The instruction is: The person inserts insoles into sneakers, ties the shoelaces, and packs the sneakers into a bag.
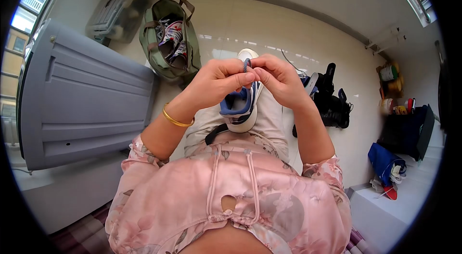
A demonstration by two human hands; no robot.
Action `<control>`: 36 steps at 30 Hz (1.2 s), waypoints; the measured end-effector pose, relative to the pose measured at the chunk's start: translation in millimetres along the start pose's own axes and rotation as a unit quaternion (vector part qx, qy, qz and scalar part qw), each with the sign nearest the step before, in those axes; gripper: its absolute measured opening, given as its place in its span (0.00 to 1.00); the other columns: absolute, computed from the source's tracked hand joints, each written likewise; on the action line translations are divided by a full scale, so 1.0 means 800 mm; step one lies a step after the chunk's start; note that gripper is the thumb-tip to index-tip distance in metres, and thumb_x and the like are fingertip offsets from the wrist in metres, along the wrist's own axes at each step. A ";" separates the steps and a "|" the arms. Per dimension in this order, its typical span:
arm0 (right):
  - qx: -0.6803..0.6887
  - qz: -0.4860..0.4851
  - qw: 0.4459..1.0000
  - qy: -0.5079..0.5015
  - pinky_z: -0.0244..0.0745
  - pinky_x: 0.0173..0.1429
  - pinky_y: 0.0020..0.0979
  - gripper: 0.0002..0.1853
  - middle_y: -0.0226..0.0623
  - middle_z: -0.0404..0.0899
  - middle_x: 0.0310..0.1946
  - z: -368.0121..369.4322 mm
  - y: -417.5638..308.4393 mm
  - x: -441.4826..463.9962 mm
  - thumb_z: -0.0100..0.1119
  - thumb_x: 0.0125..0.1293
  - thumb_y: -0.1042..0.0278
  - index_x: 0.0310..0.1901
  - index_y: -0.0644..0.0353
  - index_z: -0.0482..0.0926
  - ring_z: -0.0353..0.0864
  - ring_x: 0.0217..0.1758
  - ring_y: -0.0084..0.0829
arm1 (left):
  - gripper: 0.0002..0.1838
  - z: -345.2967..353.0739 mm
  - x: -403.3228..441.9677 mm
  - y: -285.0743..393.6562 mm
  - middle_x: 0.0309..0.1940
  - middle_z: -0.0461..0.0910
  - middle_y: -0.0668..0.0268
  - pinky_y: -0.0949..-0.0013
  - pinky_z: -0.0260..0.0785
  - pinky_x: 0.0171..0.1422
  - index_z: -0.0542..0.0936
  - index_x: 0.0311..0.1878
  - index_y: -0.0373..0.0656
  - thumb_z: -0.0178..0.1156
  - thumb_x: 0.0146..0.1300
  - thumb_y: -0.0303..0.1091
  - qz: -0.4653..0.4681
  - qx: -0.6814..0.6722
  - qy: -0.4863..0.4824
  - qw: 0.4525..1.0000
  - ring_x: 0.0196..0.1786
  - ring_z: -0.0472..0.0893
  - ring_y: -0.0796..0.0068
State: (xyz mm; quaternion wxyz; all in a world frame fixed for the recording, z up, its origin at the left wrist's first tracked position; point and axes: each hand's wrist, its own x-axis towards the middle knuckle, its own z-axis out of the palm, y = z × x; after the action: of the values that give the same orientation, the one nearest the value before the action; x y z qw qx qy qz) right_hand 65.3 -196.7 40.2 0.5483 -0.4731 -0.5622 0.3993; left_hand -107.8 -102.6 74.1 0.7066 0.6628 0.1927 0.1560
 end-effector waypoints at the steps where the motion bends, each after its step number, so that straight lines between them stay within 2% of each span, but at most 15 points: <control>1: 0.031 0.026 0.999 0.003 0.72 0.45 0.25 0.13 0.33 0.79 0.37 0.000 -0.004 -0.002 0.54 0.67 0.72 0.51 0.66 0.76 0.76 0.41 0.22 | 0.08 0.001 -0.002 0.006 0.28 0.78 0.72 0.82 0.65 0.33 0.82 0.37 0.36 0.58 0.65 0.31 -0.004 0.000 0.001 1.000 0.31 0.73 0.87; 4: 0.099 0.105 0.989 -0.009 0.70 0.41 0.19 0.14 0.32 0.78 0.37 -0.007 -0.022 -0.007 0.55 0.66 0.72 0.53 0.66 0.74 0.74 0.37 0.17 | 0.09 0.001 -0.004 0.012 0.27 0.79 0.72 0.83 0.65 0.32 0.83 0.40 0.36 0.57 0.65 0.30 -0.013 0.019 0.010 1.000 0.30 0.74 0.88; 8: 0.164 0.119 0.979 -0.018 0.71 0.39 0.20 0.18 0.31 0.78 0.35 -0.006 -0.014 -0.012 0.55 0.65 0.74 0.57 0.67 0.70 0.74 0.35 0.18 | 0.10 0.004 0.003 -0.007 0.27 0.80 0.71 0.83 0.65 0.32 0.82 0.45 0.36 0.58 0.64 0.30 -0.036 0.005 0.014 0.999 0.29 0.75 0.87; 10: 0.189 0.144 0.971 -0.037 0.71 0.39 0.21 0.20 0.31 0.78 0.34 -0.012 -0.005 -0.015 0.56 0.65 0.75 0.58 0.67 0.69 0.75 0.35 0.18 | 0.10 0.002 0.005 -0.013 0.28 0.80 0.70 0.83 0.65 0.32 0.82 0.44 0.35 0.59 0.63 0.29 -0.051 -0.010 0.029 0.998 0.29 0.75 0.87; 13: 0.197 0.158 0.968 -0.005 0.72 0.38 0.21 0.19 0.31 0.77 0.33 -0.006 0.010 -0.015 0.56 0.64 0.75 0.57 0.67 0.70 0.75 0.35 0.19 | 0.07 0.002 0.009 -0.019 0.28 0.80 0.70 0.83 0.65 0.33 0.82 0.41 0.34 0.61 0.61 0.26 -0.050 -0.023 0.050 0.997 0.30 0.75 0.87; 16: 0.241 0.170 0.955 -0.032 0.71 0.38 0.21 0.18 0.31 0.77 0.32 0.003 0.016 -0.012 0.57 0.63 0.74 0.54 0.68 0.71 0.75 0.35 0.19 | 0.04 -0.001 0.011 -0.025 0.28 0.79 0.71 0.81 0.66 0.33 0.82 0.37 0.35 0.63 0.58 0.23 -0.047 -0.015 0.061 0.997 0.31 0.75 0.87; 17: 0.210 0.176 0.961 -0.026 0.71 0.38 0.21 0.17 0.31 0.77 0.32 0.007 0.018 -0.012 0.58 0.63 0.74 0.53 0.68 0.72 0.75 0.35 0.19 | 0.04 -0.002 0.010 -0.027 0.29 0.79 0.71 0.80 0.66 0.33 0.81 0.36 0.35 0.63 0.57 0.22 -0.049 -0.010 0.062 0.997 0.31 0.75 0.87; 19: 0.148 0.187 0.971 -0.015 0.72 0.38 0.21 0.14 0.31 0.77 0.32 0.012 0.021 -0.012 0.58 0.63 0.73 0.50 0.68 0.74 0.75 0.36 0.19 | 0.05 -0.003 0.010 -0.032 0.28 0.78 0.70 0.77 0.67 0.33 0.81 0.35 0.36 0.63 0.55 0.20 0.018 0.107 0.069 0.992 0.31 0.76 0.83; 20: 0.028 0.172 0.985 -0.009 0.72 0.39 0.22 0.13 0.31 0.78 0.33 0.013 0.022 -0.012 0.58 0.64 0.73 0.48 0.68 0.74 0.75 0.36 0.19 | 0.05 -0.003 0.010 -0.034 0.28 0.78 0.69 0.76 0.67 0.33 0.80 0.35 0.36 0.63 0.54 0.19 0.050 0.165 0.071 0.982 0.31 0.76 0.82; 22: -0.211 0.132 0.969 0.003 0.72 0.40 0.22 0.11 0.30 0.78 0.33 0.010 0.023 -0.009 0.57 0.65 0.71 0.45 0.68 0.76 0.75 0.38 0.19 | 0.09 -0.006 0.012 -0.033 0.29 0.77 0.66 0.73 0.68 0.34 0.81 0.37 0.37 0.62 0.51 0.18 0.173 0.285 0.076 0.940 0.31 0.76 0.76; 24: -0.013 0.142 0.990 0.008 0.71 0.42 0.23 0.10 0.30 0.78 0.35 0.008 0.031 -0.010 0.55 0.67 0.70 0.44 0.67 0.77 0.75 0.39 0.19 | 0.12 -0.005 0.014 -0.037 0.29 0.77 0.64 0.71 0.69 0.35 0.81 0.38 0.38 0.62 0.49 0.18 0.265 0.358 0.084 0.891 0.31 0.77 0.70; 26: 0.170 0.158 0.973 0.012 0.69 0.46 0.22 0.12 0.31 0.79 0.37 0.011 0.026 -0.011 0.52 0.69 0.64 0.43 0.66 0.78 0.75 0.40 0.21 | 0.15 -0.003 0.018 -0.044 0.29 0.77 0.62 0.69 0.70 0.36 0.81 0.40 0.39 0.62 0.47 0.17 0.329 0.390 0.097 0.854 0.32 0.77 0.65; 29: 0.262 0.234 0.936 -0.009 0.69 0.46 0.22 0.13 0.32 0.79 0.40 0.006 0.029 -0.012 0.51 0.70 0.62 0.44 0.63 0.77 0.76 0.42 0.22 | 0.17 -0.003 0.023 -0.049 0.31 0.78 0.64 0.67 0.70 0.36 0.81 0.42 0.40 0.62 0.46 0.18 0.366 0.425 0.105 0.821 0.33 0.77 0.66; 32: 0.434 0.251 0.865 0.029 0.70 0.45 0.24 0.12 0.31 0.79 0.39 0.011 0.040 -0.009 0.50 0.70 0.61 0.45 0.60 0.77 0.75 0.41 0.22 | 0.18 -0.003 0.025 -0.048 0.32 0.79 0.64 0.68 0.70 0.38 0.81 0.44 0.41 0.62 0.46 0.19 0.376 0.440 0.105 0.809 0.33 0.77 0.67; 36: 0.452 0.212 0.860 0.104 0.70 0.44 0.27 0.09 0.29 0.77 0.35 0.012 0.063 -0.009 0.51 0.70 0.63 0.42 0.58 0.77 0.75 0.37 0.22 | 0.18 -0.002 0.024 -0.047 0.34 0.79 0.64 0.69 0.69 0.42 0.81 0.45 0.40 0.63 0.48 0.21 0.368 0.456 0.109 0.803 0.35 0.77 0.66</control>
State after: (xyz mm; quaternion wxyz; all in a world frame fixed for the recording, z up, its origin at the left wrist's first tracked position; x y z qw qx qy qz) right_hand 60.2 -191.4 -11.4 0.6593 -0.3203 -0.1453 0.6646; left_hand -93.3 -94.9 35.4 0.1869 0.9081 0.0592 0.3700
